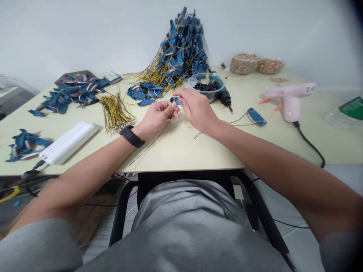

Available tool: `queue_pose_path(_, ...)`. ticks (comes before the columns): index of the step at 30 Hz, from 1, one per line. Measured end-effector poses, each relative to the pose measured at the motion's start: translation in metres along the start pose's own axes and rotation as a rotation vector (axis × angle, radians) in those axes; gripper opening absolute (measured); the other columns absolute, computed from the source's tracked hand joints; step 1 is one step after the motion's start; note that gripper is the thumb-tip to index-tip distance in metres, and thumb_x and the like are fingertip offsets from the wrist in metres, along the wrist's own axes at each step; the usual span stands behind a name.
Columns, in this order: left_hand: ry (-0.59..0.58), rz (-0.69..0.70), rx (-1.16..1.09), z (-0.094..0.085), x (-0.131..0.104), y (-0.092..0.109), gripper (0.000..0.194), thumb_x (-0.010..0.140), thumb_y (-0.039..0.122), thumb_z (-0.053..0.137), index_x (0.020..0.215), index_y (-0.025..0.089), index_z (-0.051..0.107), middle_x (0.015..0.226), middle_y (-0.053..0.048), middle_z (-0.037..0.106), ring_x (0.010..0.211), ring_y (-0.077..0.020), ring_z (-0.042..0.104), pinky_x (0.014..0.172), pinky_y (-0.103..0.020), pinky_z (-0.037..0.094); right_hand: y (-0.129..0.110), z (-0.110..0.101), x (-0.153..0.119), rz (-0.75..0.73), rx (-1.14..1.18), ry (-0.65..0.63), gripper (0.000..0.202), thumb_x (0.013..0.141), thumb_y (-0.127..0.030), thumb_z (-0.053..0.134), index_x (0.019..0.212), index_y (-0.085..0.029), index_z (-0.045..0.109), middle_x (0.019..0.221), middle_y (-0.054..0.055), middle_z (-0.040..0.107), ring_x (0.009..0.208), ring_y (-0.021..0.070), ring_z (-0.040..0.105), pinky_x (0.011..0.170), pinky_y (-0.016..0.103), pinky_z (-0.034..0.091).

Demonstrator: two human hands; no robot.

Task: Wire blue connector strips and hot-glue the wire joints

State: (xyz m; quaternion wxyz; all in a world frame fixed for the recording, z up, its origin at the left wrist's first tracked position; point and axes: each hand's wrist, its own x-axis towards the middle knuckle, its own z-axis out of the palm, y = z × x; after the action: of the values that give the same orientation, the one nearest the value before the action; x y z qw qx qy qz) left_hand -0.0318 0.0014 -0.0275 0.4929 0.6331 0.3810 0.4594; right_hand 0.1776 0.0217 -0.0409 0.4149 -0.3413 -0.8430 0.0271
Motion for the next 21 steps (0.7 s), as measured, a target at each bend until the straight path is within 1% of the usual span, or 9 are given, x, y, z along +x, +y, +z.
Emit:
queue_pose_path(4, 0.010, 0.125, 0.131, -0.002, -0.002, 0.001, 0.065, 0.108, 0.078, 0.097, 0.081, 0.023, 0.076, 0.081, -0.005, 0.079, 0.075, -0.0166, 0.067, 0.080, -0.032, 0.057, -0.005, 0.000, -0.001, 0.000, 0.010, 0.033, 0.041, 0.131, -0.034, 0.044, 0.150, -0.024, 0.078, 0.149, 0.019, 0.085, 0.140, 0.0370, 0.079, 0.132, 0.060, 0.061)
queue_pose_path(7, 0.032, 0.184, 0.194, -0.003, -0.004, 0.004, 0.067, 0.108, 0.083, 0.094, 0.082, 0.024, 0.076, 0.083, -0.005, 0.081, 0.079, -0.0186, 0.071, 0.083, -0.034, 0.058, -0.005, 0.000, -0.001, 0.015, 0.029, 0.062, 0.040, 0.131, -0.036, 0.045, 0.152, -0.026, 0.077, 0.153, 0.018, 0.084, 0.143, 0.0373, 0.079, 0.133, 0.062, 0.061)
queue_pose_path(9, 0.050, 0.191, 0.217, -0.002, -0.005, 0.005, 0.066, 0.111, 0.081, 0.092, 0.082, 0.024, 0.075, 0.084, -0.005, 0.081, 0.081, -0.0191, 0.073, 0.086, -0.034, 0.059, -0.004, 0.000, -0.002, -0.002, 0.035, 0.081, 0.040, 0.132, -0.039, 0.044, 0.150, -0.027, 0.079, 0.151, 0.017, 0.085, 0.144, 0.0378, 0.079, 0.134, 0.063, 0.061)
queue_pose_path(11, 0.059, 0.200, 0.237, -0.002, -0.005, 0.005, 0.062, 0.113, 0.075, 0.092, 0.083, 0.024, 0.075, 0.083, -0.005, 0.081, 0.081, -0.0191, 0.075, 0.087, -0.034, 0.058, -0.001, 0.000, -0.002, -0.030, 0.037, 0.091, 0.043, 0.133, -0.043, 0.043, 0.148, -0.029, 0.080, 0.148, 0.016, 0.086, 0.145, 0.0379, 0.079, 0.134, 0.064, 0.061)
queue_pose_path(15, 0.057, 0.263, 0.268, -0.004, -0.006, 0.003, 0.056, 0.119, 0.065, 0.089, 0.084, 0.024, 0.076, 0.083, -0.005, 0.083, 0.081, -0.0191, 0.076, 0.086, -0.034, 0.057, 0.004, 0.002, -0.004, -0.075, 0.038, 0.097, 0.047, 0.135, -0.046, 0.040, 0.149, -0.030, 0.082, 0.146, 0.015, 0.085, 0.143, 0.0380, 0.079, 0.133, 0.067, 0.062)
queue_pose_path(18, 0.052, 0.312, 0.285, -0.006, -0.007, 0.001, 0.055, 0.120, 0.064, 0.086, 0.084, 0.024, 0.076, 0.085, -0.006, 0.084, 0.083, -0.0205, 0.077, 0.087, -0.035, 0.058, 0.006, 0.003, -0.005, -0.114, 0.049, 0.119, 0.049, 0.136, -0.047, 0.038, 0.150, -0.030, 0.082, 0.146, 0.016, 0.085, 0.141, 0.0377, 0.079, 0.132, 0.067, 0.061)
queue_pose_path(21, 0.071, 0.314, 0.332, -0.006, -0.007, 0.001, 0.055, 0.120, 0.066, 0.085, 0.085, 0.025, 0.075, 0.085, -0.006, 0.085, 0.084, -0.0217, 0.078, 0.089, -0.036, 0.060, 0.005, 0.003, -0.006, -0.133, 0.035, 0.126, 0.051, 0.136, -0.050, 0.036, 0.152, -0.032, 0.081, 0.144, 0.015, 0.084, 0.138, 0.0364, 0.079, 0.130, 0.065, 0.062)
